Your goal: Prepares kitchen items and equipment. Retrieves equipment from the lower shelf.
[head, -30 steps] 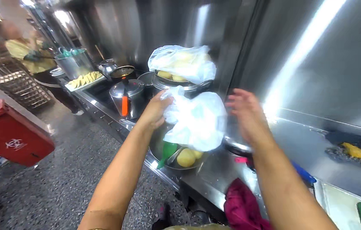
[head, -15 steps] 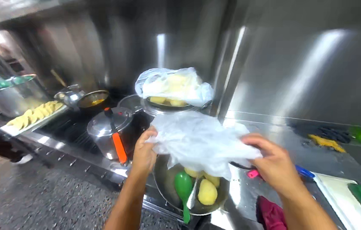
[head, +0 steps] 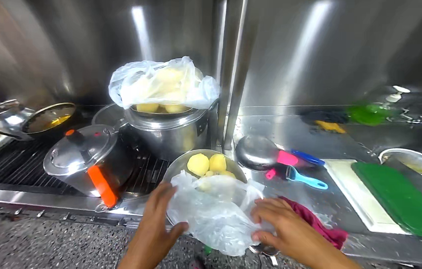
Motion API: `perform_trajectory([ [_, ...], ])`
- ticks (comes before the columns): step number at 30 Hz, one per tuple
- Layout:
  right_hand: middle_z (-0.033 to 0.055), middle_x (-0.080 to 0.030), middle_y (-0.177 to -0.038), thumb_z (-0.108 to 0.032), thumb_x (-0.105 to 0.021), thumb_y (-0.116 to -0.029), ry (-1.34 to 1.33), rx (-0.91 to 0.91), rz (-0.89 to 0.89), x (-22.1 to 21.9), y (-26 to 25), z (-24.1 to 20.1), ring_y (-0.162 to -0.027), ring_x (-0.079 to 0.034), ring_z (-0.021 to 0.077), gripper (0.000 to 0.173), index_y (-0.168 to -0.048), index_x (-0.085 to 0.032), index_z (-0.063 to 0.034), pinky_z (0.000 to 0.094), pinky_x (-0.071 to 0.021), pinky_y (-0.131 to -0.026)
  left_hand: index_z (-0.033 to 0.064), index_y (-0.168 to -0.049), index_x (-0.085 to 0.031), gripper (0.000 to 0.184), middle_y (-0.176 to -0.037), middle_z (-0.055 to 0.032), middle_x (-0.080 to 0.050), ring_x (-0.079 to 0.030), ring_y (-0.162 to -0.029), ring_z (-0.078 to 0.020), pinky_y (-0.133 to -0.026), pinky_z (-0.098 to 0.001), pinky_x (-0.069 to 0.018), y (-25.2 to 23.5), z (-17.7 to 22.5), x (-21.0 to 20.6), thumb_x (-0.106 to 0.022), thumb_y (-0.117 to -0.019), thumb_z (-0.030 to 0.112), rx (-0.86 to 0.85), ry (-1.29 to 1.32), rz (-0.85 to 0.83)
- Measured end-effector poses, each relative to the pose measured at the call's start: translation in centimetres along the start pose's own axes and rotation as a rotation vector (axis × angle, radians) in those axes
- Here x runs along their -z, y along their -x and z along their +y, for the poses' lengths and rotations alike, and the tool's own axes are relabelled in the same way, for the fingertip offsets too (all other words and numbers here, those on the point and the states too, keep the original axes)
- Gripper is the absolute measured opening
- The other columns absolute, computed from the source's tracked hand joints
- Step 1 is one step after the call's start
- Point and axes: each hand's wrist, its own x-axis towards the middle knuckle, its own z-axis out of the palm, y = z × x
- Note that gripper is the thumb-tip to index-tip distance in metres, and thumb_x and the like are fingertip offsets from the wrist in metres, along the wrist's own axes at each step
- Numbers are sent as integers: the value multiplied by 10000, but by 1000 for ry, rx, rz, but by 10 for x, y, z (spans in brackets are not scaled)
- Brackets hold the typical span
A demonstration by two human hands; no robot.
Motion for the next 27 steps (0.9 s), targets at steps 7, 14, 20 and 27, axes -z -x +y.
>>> perform_trajectory([
  [7,7,-646,-751,-394,-578,-1000,-114,-11,304,45,-50,-16,-691,-636,113,336,-851,-655,-103,338,-551,-629,-15,-1305,-655,333,-1291,-219,-670,-566,-1327,-366,-1238,-586,-212,-67,17,-9,-608,-1014,139,-45,-44,-640],
  [14,-107,-537,-613,-261,-617,-1013,-518,37,330,102,-82,-47,-475,-485,-35,141,-902,-567,-190,130,-413,-426,106,-1092,-714,173,-928,68,-700,-636,-778,24,-703,-169,-552,-86,15,70,-601,-971,156,-164,449,-262],
  [20,27,-577,-686,-131,-590,-1034,-566,-497,257,91,-150,-12,-589,-559,89,131,-934,-557,-54,282,-493,-561,38,-1294,-595,276,-985,-51,-678,-644,-817,-85,-746,-279,-563,-138,2,44,-522,-1030,71,149,639,-177],
  [27,302,-663,-1172,-325,-516,-1080,-103,-680,289,-22,-144,81,-1122,-640,475,432,-1233,-643,58,662,-482,-970,3,-1432,-540,536,-1443,-246,-528,-529,-1324,-409,-1108,-581,-420,-158,-30,-17,-625,-1026,341,357,-96,-278],
])
